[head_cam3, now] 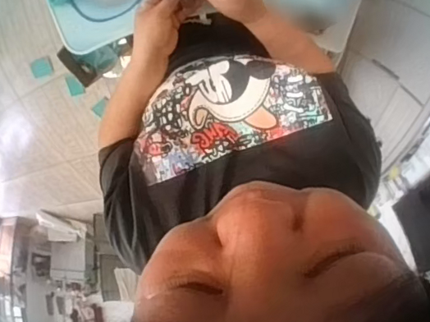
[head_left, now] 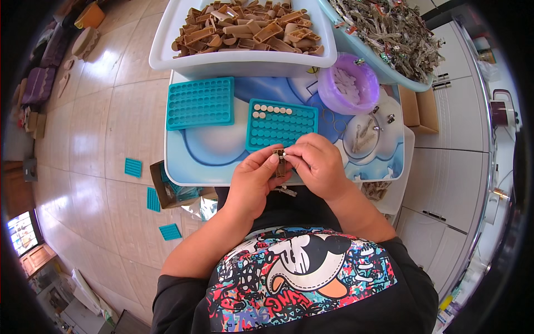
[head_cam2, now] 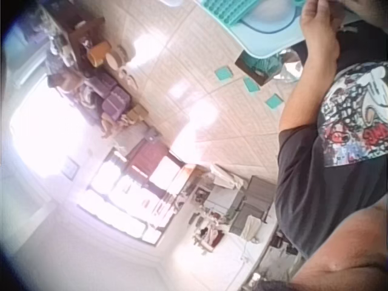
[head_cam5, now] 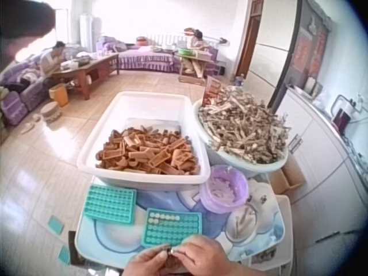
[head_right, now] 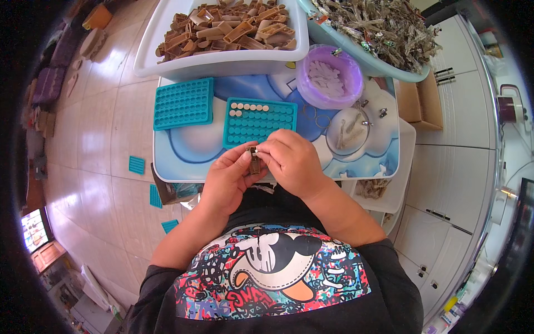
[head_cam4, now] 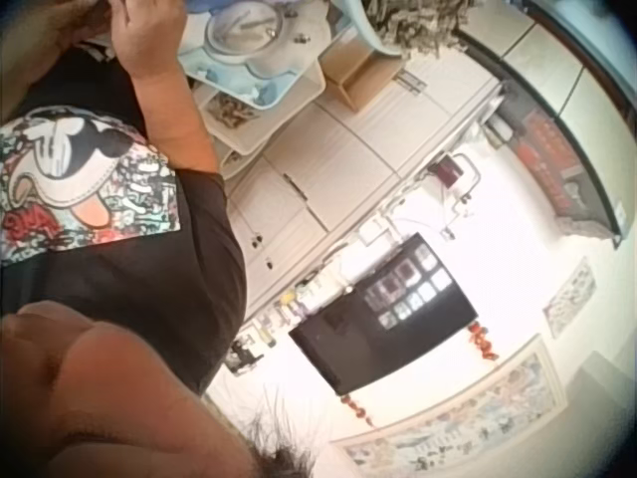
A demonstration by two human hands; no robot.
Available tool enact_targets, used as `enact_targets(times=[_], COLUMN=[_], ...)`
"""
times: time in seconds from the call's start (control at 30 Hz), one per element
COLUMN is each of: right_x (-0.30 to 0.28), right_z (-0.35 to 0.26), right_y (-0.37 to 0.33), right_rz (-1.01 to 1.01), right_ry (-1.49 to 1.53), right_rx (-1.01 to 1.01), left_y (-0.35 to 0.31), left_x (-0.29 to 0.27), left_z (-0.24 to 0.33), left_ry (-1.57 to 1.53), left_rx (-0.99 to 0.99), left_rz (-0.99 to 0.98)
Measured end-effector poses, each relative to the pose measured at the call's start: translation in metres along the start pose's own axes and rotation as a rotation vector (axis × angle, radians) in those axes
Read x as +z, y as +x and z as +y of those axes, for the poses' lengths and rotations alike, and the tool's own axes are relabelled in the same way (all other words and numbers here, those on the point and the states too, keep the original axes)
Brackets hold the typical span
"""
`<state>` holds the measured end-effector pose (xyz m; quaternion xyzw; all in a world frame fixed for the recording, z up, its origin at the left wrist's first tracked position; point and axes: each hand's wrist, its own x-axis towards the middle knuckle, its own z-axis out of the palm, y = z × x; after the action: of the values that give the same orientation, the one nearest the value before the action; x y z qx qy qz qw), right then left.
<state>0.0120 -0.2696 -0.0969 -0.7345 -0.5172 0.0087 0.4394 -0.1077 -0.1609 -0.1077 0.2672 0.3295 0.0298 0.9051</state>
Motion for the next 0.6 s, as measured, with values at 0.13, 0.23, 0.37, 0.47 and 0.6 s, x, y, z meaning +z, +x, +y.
enact_targets(times=[0.13,0.23,0.37,0.47,0.6], right_x=[0.0001,0.0003,0.0002,0.003,0.007], right_z=[0.0004,-0.0005,0.001,0.0014,0.002], right_y=[-0.0021,-0.0013,-0.0012,-0.0023,-0.009], right_rz=[0.011,0.034,-0.001,-0.012,-0.041], right_ry=[-0.029,-0.008,0.003,-0.001,-0.109], right_rx=[-0.036,-0.02,-0.035,-0.07,-0.144], left_y=[-0.0006,-0.0002,0.0004,0.0008,0.0016], left_x=[0.0008,0.0011,0.0002,-0.0021,-0.0031], left_z=[0.0002,0.0,-0.0008,-0.0028,-0.0025], left_ry=[0.008,0.009,0.031,0.029,0.006], left_rx=[-0.001,-0.005,0.004,0.014,0.0], left_rz=[0.002,0.002,0.0,-0.012,-0.012])
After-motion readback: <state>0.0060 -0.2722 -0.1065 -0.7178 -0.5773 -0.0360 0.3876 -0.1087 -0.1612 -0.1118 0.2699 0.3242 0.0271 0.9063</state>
